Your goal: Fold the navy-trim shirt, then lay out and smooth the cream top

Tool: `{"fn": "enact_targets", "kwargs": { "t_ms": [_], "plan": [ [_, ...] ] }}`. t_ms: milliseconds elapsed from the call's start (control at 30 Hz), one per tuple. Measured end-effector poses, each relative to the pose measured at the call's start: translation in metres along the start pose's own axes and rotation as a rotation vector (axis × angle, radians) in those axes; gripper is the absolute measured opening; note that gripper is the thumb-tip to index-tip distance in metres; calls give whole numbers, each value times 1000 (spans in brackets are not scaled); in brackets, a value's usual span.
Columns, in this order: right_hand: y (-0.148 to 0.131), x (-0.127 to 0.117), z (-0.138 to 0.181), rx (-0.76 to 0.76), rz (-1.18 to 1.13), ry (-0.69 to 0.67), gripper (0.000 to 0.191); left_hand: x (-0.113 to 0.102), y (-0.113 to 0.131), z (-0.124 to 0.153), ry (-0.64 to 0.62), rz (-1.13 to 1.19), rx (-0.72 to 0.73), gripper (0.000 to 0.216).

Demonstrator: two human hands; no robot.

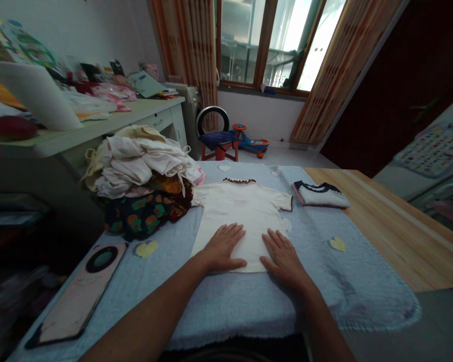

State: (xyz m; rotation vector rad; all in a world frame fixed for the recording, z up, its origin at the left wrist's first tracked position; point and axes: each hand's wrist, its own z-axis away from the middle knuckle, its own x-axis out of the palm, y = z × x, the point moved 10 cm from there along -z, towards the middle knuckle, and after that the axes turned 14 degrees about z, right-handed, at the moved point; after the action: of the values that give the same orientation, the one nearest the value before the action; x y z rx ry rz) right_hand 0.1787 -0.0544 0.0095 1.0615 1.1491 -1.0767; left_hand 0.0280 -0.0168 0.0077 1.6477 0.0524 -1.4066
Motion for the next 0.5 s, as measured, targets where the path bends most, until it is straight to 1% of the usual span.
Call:
{"fn": "enact_targets", "kwargs": {
  "t_ms": [133,367,500],
  "plan": [
    [2,1,1,-5,1,-1,62,-1,1,0,1,2,8,92],
    [11,2,6,39,33,15,65,-1,1,1,0,4,-1,93],
    [18,3,10,55,41,3,62,-2,1,1,9,10,-8,93]
  ]
}}
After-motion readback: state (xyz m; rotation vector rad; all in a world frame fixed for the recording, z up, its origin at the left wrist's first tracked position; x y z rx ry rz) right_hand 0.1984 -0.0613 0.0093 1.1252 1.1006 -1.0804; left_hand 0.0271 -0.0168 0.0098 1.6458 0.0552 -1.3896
